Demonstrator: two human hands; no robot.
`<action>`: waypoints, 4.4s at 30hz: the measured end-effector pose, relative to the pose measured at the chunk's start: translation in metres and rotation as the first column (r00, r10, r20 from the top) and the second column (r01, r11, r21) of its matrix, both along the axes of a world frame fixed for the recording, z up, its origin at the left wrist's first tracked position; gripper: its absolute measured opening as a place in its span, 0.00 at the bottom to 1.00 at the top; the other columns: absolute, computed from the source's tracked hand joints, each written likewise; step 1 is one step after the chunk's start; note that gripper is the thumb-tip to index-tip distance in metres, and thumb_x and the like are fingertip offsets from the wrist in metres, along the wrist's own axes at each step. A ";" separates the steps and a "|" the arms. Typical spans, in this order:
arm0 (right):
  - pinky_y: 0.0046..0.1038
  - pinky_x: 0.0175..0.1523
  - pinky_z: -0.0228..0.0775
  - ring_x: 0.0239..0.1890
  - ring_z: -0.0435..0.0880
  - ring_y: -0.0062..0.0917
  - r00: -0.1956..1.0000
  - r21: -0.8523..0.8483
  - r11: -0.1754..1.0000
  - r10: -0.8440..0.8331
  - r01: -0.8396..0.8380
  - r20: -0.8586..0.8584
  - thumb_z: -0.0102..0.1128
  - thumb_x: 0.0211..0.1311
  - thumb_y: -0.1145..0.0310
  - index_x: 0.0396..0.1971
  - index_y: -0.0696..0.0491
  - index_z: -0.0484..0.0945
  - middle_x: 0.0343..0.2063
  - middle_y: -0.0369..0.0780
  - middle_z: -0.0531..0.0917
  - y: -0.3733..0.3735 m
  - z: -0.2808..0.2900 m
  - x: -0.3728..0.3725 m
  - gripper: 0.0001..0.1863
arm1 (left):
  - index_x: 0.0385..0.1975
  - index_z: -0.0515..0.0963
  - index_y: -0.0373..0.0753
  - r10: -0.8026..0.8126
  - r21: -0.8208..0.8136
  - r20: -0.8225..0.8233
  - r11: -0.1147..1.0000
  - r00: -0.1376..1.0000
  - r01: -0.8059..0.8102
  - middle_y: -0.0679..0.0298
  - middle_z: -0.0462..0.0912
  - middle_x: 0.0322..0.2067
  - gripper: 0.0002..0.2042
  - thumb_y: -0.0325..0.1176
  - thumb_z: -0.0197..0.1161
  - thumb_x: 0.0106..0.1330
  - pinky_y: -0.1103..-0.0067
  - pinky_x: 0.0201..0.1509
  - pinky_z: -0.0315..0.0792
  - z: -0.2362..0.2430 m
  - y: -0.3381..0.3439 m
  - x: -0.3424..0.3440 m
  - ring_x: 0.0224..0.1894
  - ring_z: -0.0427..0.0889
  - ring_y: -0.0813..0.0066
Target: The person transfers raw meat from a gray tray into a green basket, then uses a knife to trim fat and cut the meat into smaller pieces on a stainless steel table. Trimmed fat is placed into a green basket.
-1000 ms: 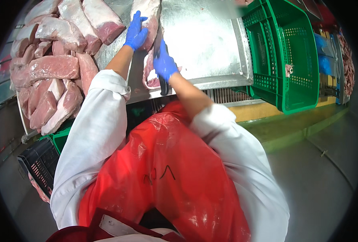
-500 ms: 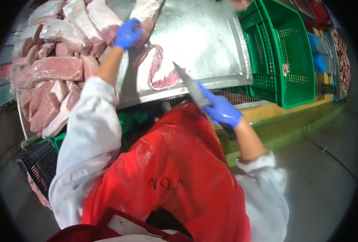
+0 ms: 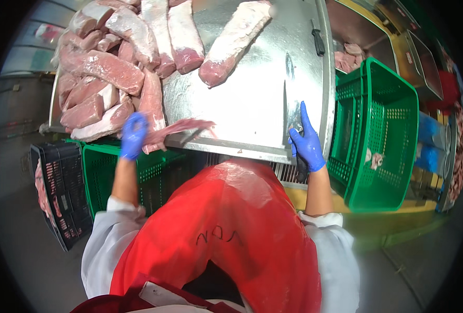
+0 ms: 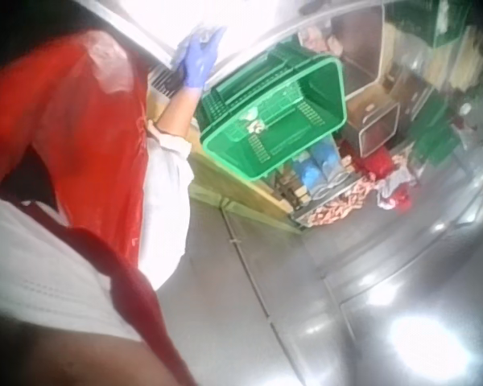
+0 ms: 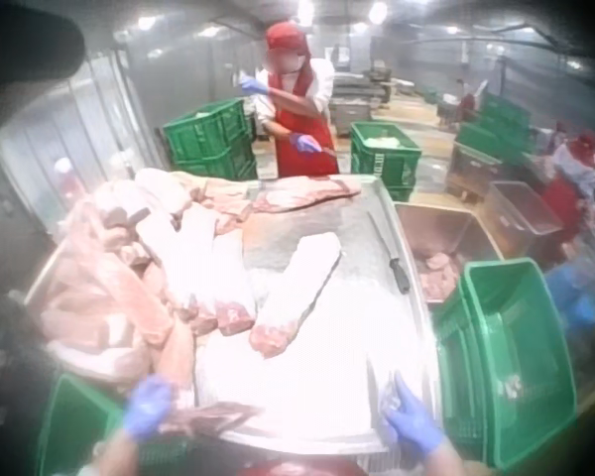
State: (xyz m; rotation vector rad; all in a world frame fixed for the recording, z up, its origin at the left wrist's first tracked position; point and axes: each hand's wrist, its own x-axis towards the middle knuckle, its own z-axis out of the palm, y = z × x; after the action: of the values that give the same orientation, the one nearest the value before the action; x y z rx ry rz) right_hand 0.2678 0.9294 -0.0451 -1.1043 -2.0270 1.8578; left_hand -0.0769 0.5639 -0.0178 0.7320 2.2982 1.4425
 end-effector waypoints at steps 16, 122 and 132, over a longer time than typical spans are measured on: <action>0.19 0.24 0.71 0.22 0.75 0.14 0.998 -0.187 0.982 0.025 -0.034 -0.049 0.54 0.66 0.80 0.77 0.41 0.44 0.34 0.37 0.81 0.062 -0.039 -0.091 0.44 | 0.66 0.69 0.40 -0.142 -0.843 -0.372 0.465 0.917 -0.270 0.45 0.78 0.56 0.27 0.32 0.62 0.66 0.58 0.59 0.72 0.133 -0.136 -0.002 0.55 0.79 0.45; 0.37 0.39 0.74 0.34 0.82 0.31 0.991 -0.258 0.961 -0.120 0.100 -0.065 0.60 0.64 0.67 0.70 0.51 0.59 0.34 0.43 0.83 -0.027 -0.137 -0.239 0.35 | 0.22 0.80 0.39 -0.500 0.519 -0.051 0.726 0.864 0.451 0.53 0.84 0.23 0.06 0.32 0.61 0.56 0.66 0.35 0.78 0.023 0.412 0.130 0.27 0.84 0.56; 0.31 0.23 0.74 0.18 0.79 0.25 0.982 0.041 0.982 -0.187 0.185 0.030 0.53 0.66 0.68 0.76 0.45 0.45 0.22 0.44 0.81 -0.054 -0.137 -0.279 0.41 | 0.25 0.77 0.34 -0.374 0.736 0.012 0.631 0.927 0.245 0.57 0.81 0.20 0.03 0.25 0.62 0.59 0.76 0.28 0.74 0.066 0.371 0.121 0.22 0.82 0.71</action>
State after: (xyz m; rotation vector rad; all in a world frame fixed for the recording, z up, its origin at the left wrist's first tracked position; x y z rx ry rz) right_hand -0.0115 0.8751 -0.1826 -1.2746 -1.8945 1.7141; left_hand 0.0438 0.9348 0.0486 1.0993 1.3101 2.1388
